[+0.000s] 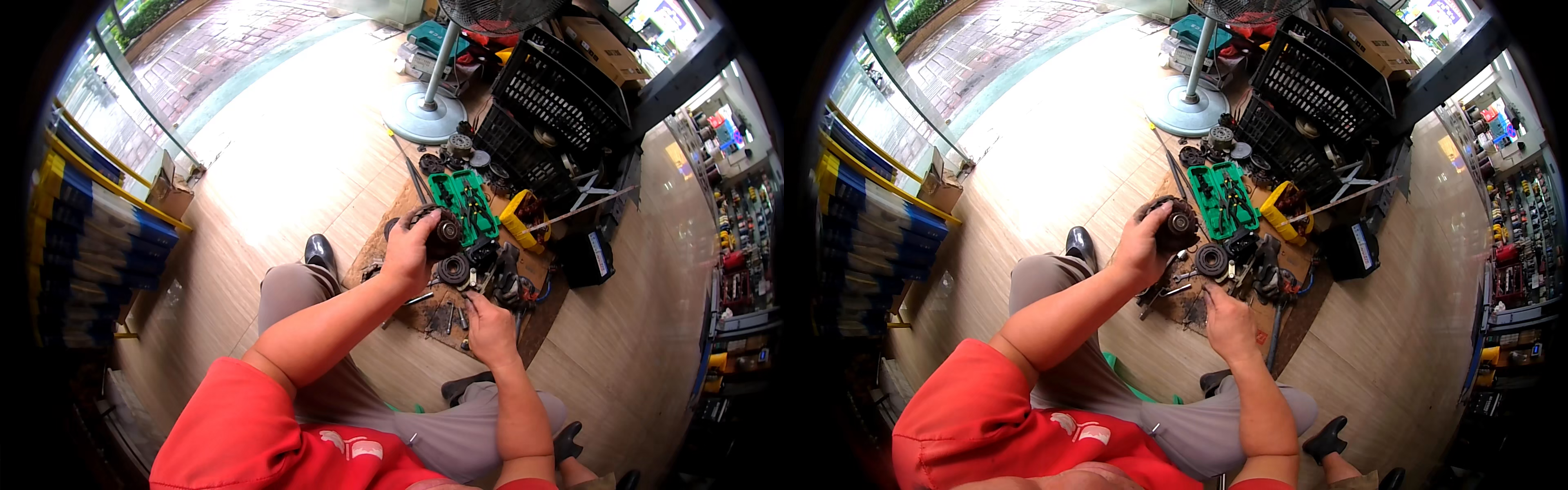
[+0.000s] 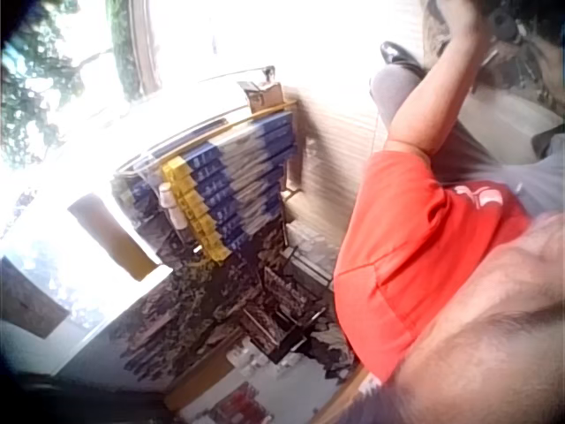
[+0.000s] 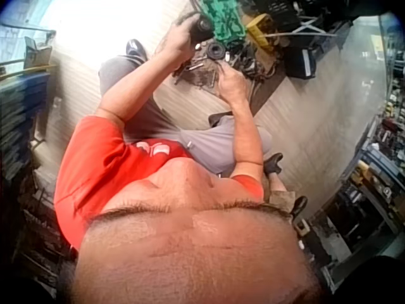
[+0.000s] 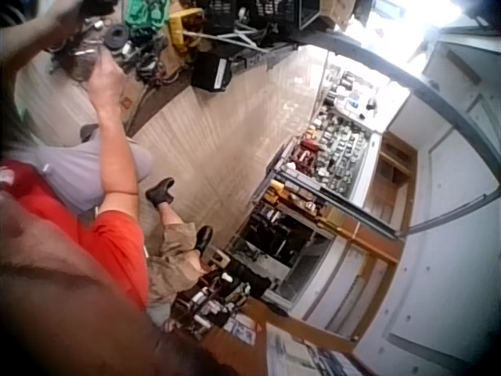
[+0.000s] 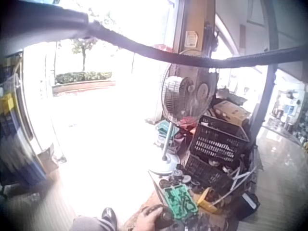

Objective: The person disassembles an alternator using pliers to pull on wires and internal components. They handle the rotor and stator, inspecting the parts while seated on a stool.

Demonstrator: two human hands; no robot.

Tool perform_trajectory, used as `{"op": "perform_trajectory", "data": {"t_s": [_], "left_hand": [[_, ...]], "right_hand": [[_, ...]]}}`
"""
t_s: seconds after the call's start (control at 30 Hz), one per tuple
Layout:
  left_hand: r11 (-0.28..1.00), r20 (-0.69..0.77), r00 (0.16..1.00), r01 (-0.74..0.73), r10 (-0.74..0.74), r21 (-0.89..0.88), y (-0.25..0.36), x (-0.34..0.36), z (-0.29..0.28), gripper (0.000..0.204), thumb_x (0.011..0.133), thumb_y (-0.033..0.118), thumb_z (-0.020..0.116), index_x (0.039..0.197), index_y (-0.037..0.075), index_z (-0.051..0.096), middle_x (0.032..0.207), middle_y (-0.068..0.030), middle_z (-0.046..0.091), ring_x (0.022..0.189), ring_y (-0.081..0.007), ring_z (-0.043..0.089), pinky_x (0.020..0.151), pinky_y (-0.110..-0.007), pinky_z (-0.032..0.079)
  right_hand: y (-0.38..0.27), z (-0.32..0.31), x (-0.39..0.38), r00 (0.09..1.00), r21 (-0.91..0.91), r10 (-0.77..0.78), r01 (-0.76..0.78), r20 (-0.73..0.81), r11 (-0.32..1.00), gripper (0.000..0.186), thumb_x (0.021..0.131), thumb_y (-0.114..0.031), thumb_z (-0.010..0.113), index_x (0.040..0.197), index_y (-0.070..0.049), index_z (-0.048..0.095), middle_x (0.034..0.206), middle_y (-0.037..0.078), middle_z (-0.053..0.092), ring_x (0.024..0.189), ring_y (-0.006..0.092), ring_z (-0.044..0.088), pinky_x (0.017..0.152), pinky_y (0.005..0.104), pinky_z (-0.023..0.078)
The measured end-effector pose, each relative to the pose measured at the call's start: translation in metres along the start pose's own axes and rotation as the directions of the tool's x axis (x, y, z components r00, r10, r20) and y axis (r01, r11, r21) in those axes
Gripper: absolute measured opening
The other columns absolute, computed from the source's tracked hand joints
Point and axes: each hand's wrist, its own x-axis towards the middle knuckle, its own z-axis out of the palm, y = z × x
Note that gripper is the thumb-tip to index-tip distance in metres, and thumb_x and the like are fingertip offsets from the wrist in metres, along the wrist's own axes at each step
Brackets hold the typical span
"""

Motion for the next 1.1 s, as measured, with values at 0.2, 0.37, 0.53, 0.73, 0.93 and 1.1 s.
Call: {"op": "perform_trajectory", "data": {"t_s": [0.2, 0.37, 0.53, 0.73, 0.93, 1.1], "left_hand": [[0.999, -0.023, 1.000, 0.021, -0.021, 0.024, 0.001, -0.005, -0.001, 0.029, 0.095, 0.012, 0.062, 0.120, -0.001, 0.056, 0.103, -0.0097, 0.067, 0.089, -0.0197, 0.069, 0.080, -0.035, 0.061], [1.000, -0.005, 1.000, 0.020, -0.020, 0.019, -0.002, -0.006, -0.002, 0.032, 0.095, 0.012, 0.063, 0.123, -0.002, 0.054, 0.106, -0.0108, 0.068, 0.090, -0.0198, 0.070, 0.079, -0.035, 0.061], [0.999, -0.022, 0.999, 0.047, -0.047, 0.013, -0.007, -0.005, -0.003, 0.035, 0.095, 0.011, 0.064, 0.125, -0.002, 0.053, 0.107, -0.0116, 0.068, 0.092, -0.0201, 0.070, 0.080, -0.035, 0.061], [0.998, -0.003, 0.998, 0.058, -0.058, 0.009, -0.008, -0.004, -0.005, 0.037, 0.094, 0.011, 0.065, 0.126, -0.002, 0.052, 0.109, -0.0123, 0.068, 0.093, -0.0210, 0.070, 0.082, -0.035, 0.061], [0.997, -0.007, 0.997, 0.075, -0.075, 0.005, -0.014, -0.007, -0.005, 0.043, 0.093, 0.010, 0.066, 0.130, -0.004, 0.049, 0.110, -0.0141, 0.067, 0.094, -0.0216, 0.070, 0.083, -0.035, 0.060], [0.996, 0.022, 0.995, 0.094, -0.094, 0.013, -0.016, -0.006, -0.008, 0.047, 0.093, 0.010, 0.067, 0.132, -0.005, 0.047, 0.111, -0.0149, 0.067, 0.095, -0.0220, 0.070, 0.084, -0.035, 0.060]], "right_hand": [[0.003, 0.001, -0.002, 0.999, 0.015, 0.053, -0.053, -0.009, 0.998, 0.019, 0.094, -0.013, 0.062, 0.110, -0.004, 0.068, 0.091, 0.023, 0.068, 0.086, 0.0423, 0.067, 0.071, 0.0438, 0.053], [0.004, 0.002, -0.003, 0.998, 0.061, -0.062, 0.064, -0.031, 0.996, 0.019, 0.093, -0.008, 0.062, 0.110, -0.001, 0.067, 0.099, 0.023, 0.069, 0.090, 0.0407, 0.068, 0.076, 0.0419, 0.055], [0.004, 0.006, -0.002, 0.985, 0.071, -0.131, 0.140, -0.116, 0.988, 0.021, 0.091, -0.005, 0.063, 0.111, 0.001, 0.068, 0.101, 0.023, 0.070, 0.092, 0.0400, 0.069, 0.079, 0.0409, 0.056], [0.006, 0.005, -0.001, 0.996, -0.012, -0.061, 0.060, -0.062, 0.998, 0.023, 0.092, -0.006, 0.062, 0.112, 0.001, 0.069, 0.099, 0.024, 0.070, 0.090, 0.0412, 0.069, 0.077, 0.0416, 0.056], [0.005, 0.005, 0.000, 1.000, -0.099, 0.018, -0.020, -0.017, 0.995, 0.024, 0.094, -0.011, 0.057, 0.114, -0.007, 0.069, 0.090, 0.022, 0.070, 0.085, 0.0417, 0.067, 0.073, 0.0484, 0.054], [0.008, 0.005, 0.002, 0.989, -0.232, 0.100, -0.073, 0.106, 0.970, 0.025, 0.092, -0.016, 0.061, 0.114, -0.008, 0.071, 0.088, 0.022, 0.069, 0.083, 0.0413, 0.067, 0.074, 0.0497, 0.053]]}}
